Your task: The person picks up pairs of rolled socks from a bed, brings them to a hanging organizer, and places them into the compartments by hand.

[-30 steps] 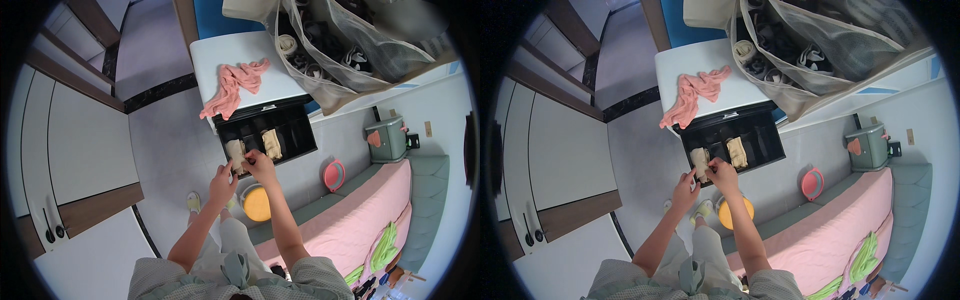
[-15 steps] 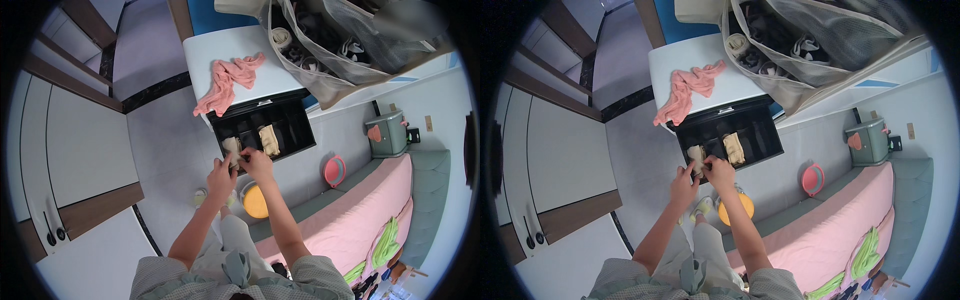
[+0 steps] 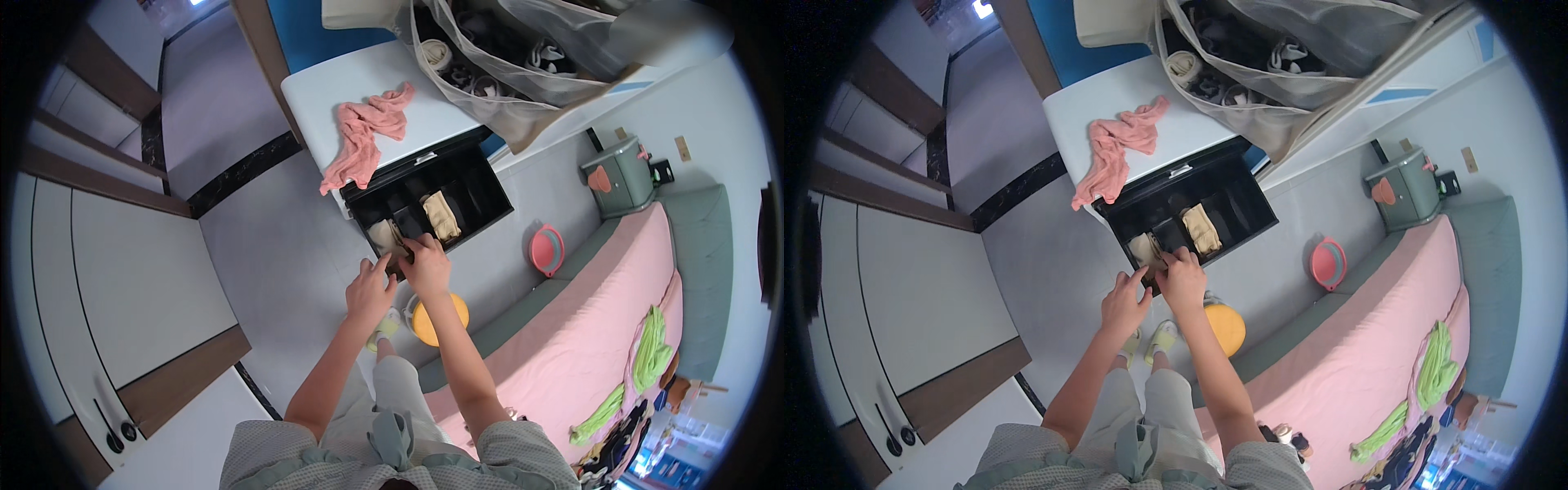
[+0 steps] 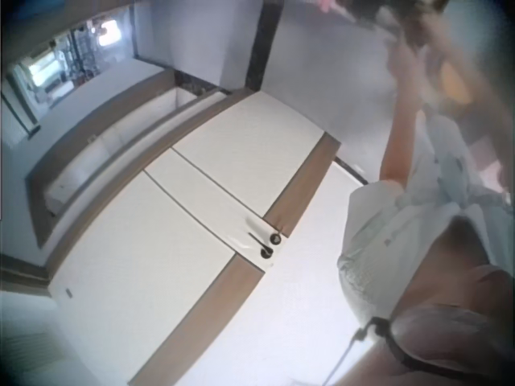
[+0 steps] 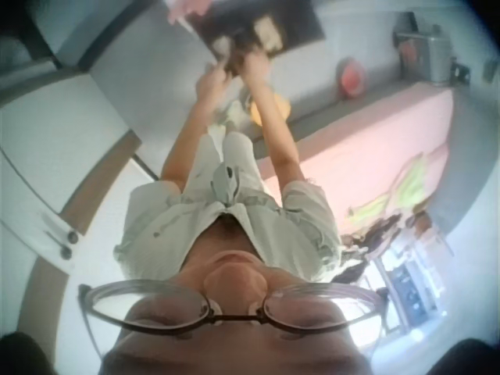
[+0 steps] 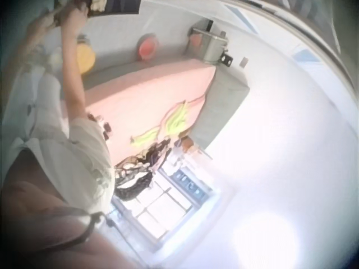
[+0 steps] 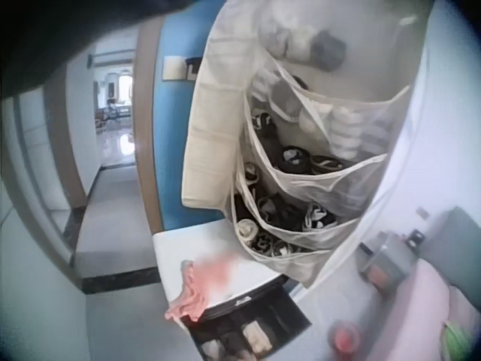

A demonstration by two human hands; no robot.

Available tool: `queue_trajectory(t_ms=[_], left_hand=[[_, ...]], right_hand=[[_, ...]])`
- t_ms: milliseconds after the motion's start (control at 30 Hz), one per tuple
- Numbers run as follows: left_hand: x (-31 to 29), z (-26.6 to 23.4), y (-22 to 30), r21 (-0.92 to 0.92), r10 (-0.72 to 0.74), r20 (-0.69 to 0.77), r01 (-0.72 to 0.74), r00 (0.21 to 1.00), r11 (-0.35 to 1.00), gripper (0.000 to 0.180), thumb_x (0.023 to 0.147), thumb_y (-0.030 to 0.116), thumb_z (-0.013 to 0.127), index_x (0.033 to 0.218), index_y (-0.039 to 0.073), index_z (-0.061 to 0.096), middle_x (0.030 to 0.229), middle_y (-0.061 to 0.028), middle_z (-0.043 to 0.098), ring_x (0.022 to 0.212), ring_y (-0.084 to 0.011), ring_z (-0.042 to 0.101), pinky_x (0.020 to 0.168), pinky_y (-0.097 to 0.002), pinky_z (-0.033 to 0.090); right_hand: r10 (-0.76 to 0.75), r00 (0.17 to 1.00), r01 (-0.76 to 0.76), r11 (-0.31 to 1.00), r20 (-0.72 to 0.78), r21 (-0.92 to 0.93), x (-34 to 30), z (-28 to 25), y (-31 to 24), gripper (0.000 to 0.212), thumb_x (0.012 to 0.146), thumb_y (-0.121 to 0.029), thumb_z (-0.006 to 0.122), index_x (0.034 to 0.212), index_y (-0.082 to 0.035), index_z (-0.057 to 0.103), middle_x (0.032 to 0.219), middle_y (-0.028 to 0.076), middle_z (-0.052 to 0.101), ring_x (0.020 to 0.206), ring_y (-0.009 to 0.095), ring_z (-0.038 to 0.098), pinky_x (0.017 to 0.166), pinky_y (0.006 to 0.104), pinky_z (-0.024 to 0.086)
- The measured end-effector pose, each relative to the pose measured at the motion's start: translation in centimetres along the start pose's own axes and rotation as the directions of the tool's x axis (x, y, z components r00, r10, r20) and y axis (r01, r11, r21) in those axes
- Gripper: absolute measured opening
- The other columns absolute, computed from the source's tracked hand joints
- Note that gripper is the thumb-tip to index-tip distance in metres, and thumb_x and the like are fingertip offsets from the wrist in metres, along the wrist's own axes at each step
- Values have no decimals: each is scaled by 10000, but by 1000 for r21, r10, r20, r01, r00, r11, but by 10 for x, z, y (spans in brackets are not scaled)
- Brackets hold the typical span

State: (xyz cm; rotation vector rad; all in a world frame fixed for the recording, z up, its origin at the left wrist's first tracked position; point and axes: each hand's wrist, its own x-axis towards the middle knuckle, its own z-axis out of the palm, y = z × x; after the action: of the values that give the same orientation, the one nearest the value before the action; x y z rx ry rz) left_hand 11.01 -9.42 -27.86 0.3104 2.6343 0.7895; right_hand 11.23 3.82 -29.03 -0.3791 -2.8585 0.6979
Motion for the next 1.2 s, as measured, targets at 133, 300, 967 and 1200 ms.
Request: queue_trajectory(t_ms=[133, 300, 967, 1200], left_hand=[[-18, -14, -4, -106, 103, -52, -108, 993, 989, 352, 827, 234, 569, 1171, 170, 530, 933, -80, 539, 744, -279, 608, 634, -385, 495], [-40, -34, -3, -204, 160, 17, -153, 987, 967, 333, 820, 191, 579, 1151, 182, 542, 859, -42, 548, 665, -231, 591, 603, -364, 475], [-98, 34, 65, -321, 576, 377, -481, 725, 816, 273, 826, 148, 572, 1099, 149, 580, 855, -21, 583, 561, -155, 557, 559, -314, 459], [-137, 96, 94, -357, 623, 527, -515, 579, 780, 271, 829, 100, 567, 1099, 108, 590, 835, -49, 607, 592, -128, 568, 556, -276, 452]], right_hand=[[73, 990, -64, 995, -122, 75, -22, -15, -15, 219, 696, -130, 661, 914, -133, 679, 833, 55, 561, 803, 237, 568, 650, 356, 489], [223, 952, -180, 962, -211, 203, -59, -26, -31, 197, 757, -116, 645, 950, -122, 678, 818, 57, 588, 683, 208, 580, 599, 317, 479], [667, 643, -541, 743, -376, 393, -208, -72, 6, 241, 765, -100, 631, 1003, -129, 655, 908, 57, 611, 729, 197, 608, 618, 311, 487], [778, 468, -610, 627, -418, 484, -274, -91, 30, 228, 784, -123, 601, 1006, -144, 650, 928, 41, 615, 764, 210, 617, 653, 318, 495]])
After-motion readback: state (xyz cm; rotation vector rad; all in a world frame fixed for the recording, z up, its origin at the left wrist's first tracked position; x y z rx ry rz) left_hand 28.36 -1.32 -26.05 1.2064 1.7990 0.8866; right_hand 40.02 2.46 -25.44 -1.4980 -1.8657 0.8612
